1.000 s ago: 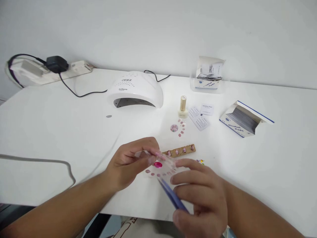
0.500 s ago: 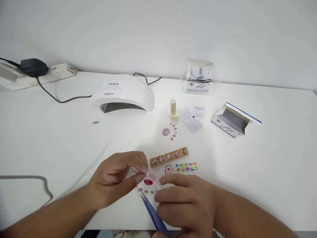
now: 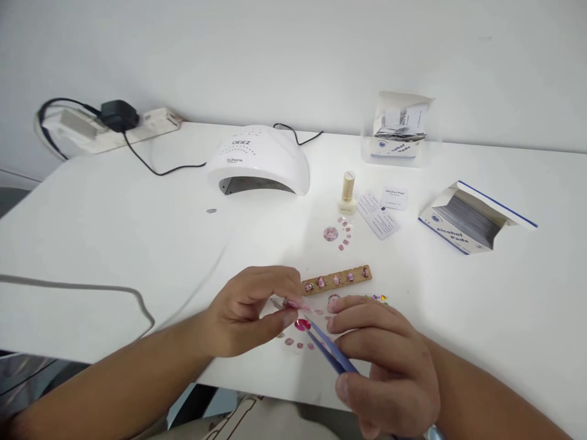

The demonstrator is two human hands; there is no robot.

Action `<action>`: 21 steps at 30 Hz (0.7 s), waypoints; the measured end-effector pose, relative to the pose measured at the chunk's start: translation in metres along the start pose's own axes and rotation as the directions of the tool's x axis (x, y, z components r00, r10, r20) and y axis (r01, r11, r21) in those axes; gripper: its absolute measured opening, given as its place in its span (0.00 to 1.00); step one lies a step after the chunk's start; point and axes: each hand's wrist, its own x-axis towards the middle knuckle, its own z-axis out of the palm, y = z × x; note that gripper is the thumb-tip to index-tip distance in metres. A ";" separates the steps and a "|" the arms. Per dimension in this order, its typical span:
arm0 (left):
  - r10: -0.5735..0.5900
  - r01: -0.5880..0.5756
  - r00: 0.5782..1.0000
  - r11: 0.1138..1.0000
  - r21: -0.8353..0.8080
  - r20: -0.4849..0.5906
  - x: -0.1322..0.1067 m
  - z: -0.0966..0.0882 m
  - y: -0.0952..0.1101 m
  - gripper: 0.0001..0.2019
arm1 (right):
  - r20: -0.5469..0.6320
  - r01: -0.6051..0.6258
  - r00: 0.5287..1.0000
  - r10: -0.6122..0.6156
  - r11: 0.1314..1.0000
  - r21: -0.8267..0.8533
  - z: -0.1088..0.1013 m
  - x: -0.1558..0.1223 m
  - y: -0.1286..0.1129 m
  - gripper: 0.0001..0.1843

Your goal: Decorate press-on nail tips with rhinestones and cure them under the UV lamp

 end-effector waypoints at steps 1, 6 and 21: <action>-0.001 0.001 1.000 1.000 -0.001 -0.005 0.000 0.000 0.000 0.08 | 0.046 0.041 0.998 -0.041 0.999 0.018 -0.005 0.000 0.003 0.09; -0.029 0.028 0.999 0.997 -0.074 -0.015 -0.003 0.002 -0.004 0.08 | 0.001 0.082 0.997 -0.082 0.993 0.079 -0.010 -0.002 0.013 0.11; -0.240 0.238 0.971 0.961 -0.141 0.008 -0.004 0.001 -0.008 0.03 | 0.020 0.063 0.998 -0.067 0.981 0.182 -0.007 -0.018 0.022 0.21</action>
